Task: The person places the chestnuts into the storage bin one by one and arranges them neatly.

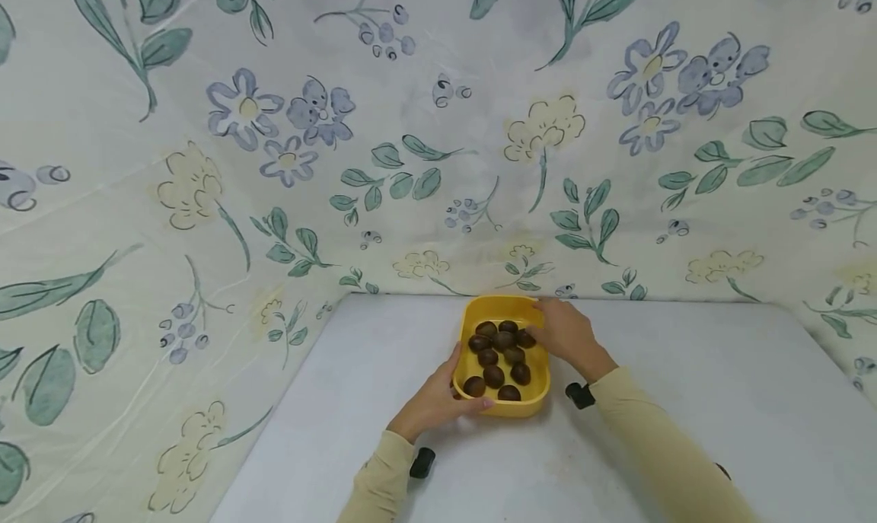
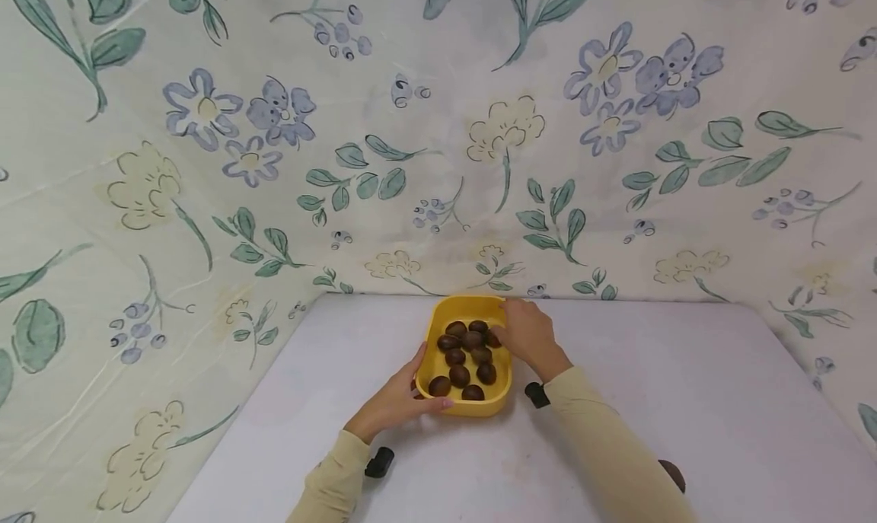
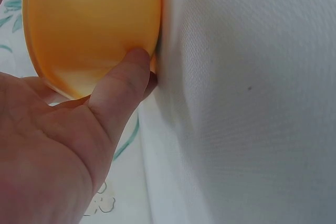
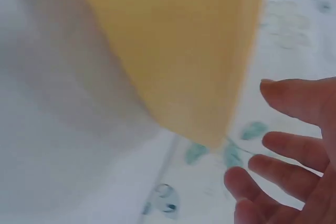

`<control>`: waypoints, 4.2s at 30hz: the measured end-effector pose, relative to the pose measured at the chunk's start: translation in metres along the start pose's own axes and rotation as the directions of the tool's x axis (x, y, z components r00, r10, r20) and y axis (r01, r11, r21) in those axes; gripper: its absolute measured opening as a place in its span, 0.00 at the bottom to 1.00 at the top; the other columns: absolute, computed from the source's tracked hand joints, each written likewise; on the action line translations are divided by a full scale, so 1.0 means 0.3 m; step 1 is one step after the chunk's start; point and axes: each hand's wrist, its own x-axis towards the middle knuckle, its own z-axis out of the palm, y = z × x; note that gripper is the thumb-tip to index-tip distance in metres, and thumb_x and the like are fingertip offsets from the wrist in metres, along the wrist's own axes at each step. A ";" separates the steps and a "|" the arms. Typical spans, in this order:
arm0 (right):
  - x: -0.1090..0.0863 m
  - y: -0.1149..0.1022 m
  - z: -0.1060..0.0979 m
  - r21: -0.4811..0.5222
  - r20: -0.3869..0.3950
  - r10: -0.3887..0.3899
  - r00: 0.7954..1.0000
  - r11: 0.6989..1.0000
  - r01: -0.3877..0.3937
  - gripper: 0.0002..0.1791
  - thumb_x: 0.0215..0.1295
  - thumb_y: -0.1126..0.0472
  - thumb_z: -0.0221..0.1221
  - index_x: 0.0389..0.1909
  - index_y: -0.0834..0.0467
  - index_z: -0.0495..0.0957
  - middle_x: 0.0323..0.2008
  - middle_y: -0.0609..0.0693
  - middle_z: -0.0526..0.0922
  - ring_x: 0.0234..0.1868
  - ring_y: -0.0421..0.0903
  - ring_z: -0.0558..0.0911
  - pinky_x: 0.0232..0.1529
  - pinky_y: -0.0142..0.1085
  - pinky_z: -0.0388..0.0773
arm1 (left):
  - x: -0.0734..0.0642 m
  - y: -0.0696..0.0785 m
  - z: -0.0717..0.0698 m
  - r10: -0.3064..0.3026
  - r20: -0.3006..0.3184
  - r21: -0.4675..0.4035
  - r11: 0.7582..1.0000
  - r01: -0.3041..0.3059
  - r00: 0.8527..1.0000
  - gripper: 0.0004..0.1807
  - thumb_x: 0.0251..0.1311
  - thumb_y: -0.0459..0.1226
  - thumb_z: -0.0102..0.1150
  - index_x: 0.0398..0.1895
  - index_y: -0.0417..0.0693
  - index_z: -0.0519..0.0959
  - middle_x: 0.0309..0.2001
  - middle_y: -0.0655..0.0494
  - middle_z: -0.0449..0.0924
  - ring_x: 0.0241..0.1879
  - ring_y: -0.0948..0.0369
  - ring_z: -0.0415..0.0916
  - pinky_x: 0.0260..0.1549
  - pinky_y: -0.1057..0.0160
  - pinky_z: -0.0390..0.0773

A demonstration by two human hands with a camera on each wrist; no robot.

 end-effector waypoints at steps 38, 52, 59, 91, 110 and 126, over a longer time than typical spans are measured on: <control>-0.652 0.522 -0.143 0.155 -0.015 0.107 0.994 0.982 -0.104 0.26 0.65 0.49 0.70 0.58 0.61 0.83 0.46 0.50 0.89 0.35 0.20 0.73 0.32 0.28 0.75 | 0.007 -0.007 -0.005 -0.004 0.003 -0.004 1.000 0.004 1.000 0.68 0.53 0.60 0.75 0.86 0.51 0.39 0.83 0.43 0.50 0.81 0.43 0.54 0.77 0.37 0.59; -0.747 0.634 -0.056 0.106 0.305 0.268 0.914 0.944 -0.313 0.40 0.57 0.42 0.73 0.62 0.66 0.78 0.50 0.50 0.85 0.42 0.42 0.78 0.35 0.32 0.73 | 0.008 -0.006 -0.002 0.002 0.003 -0.008 1.000 -0.002 1.000 0.69 0.53 0.60 0.75 0.86 0.52 0.39 0.83 0.43 0.51 0.81 0.43 0.55 0.77 0.37 0.59; -0.755 0.643 -0.046 0.111 0.315 0.273 0.909 0.940 -0.321 0.38 0.56 0.44 0.75 0.61 0.64 0.79 0.48 0.47 0.84 0.41 0.40 0.77 0.35 0.32 0.74 | 0.009 -0.005 -0.005 -0.009 0.004 -0.002 1.000 0.009 1.000 0.69 0.51 0.62 0.75 0.86 0.53 0.39 0.83 0.43 0.51 0.81 0.43 0.54 0.77 0.38 0.59; -0.552 0.392 -0.137 0.384 -0.076 -0.067 0.995 0.919 0.091 0.21 0.62 0.60 0.73 0.54 0.62 0.84 0.43 0.51 0.89 0.36 0.27 0.78 0.35 0.28 0.80 | 0.012 0.010 -0.007 -0.012 0.018 -0.019 1.000 0.012 1.000 0.68 0.53 0.58 0.75 0.86 0.51 0.39 0.83 0.43 0.51 0.81 0.43 0.54 0.78 0.38 0.58; -0.351 0.210 -0.087 0.524 -0.007 -0.116 0.993 0.845 0.102 0.24 0.64 0.58 0.71 0.57 0.65 0.82 0.49 0.59 0.88 0.43 0.43 0.85 0.44 0.28 0.85 | 0.012 -0.001 -0.002 -0.001 0.015 -0.023 1.000 0.002 1.000 0.68 0.53 0.59 0.75 0.86 0.51 0.39 0.83 0.43 0.50 0.81 0.43 0.53 0.78 0.38 0.58; -0.200 0.086 0.021 0.633 0.030 -0.135 0.990 0.770 0.086 0.22 0.65 0.58 0.70 0.56 0.65 0.83 0.49 0.58 0.89 0.46 0.47 0.87 0.47 0.33 0.87 | 0.011 -0.002 -0.006 0.013 0.011 -0.020 1.000 -0.012 1.000 0.68 0.53 0.58 0.75 0.85 0.49 0.39 0.84 0.43 0.50 0.81 0.43 0.53 0.78 0.38 0.58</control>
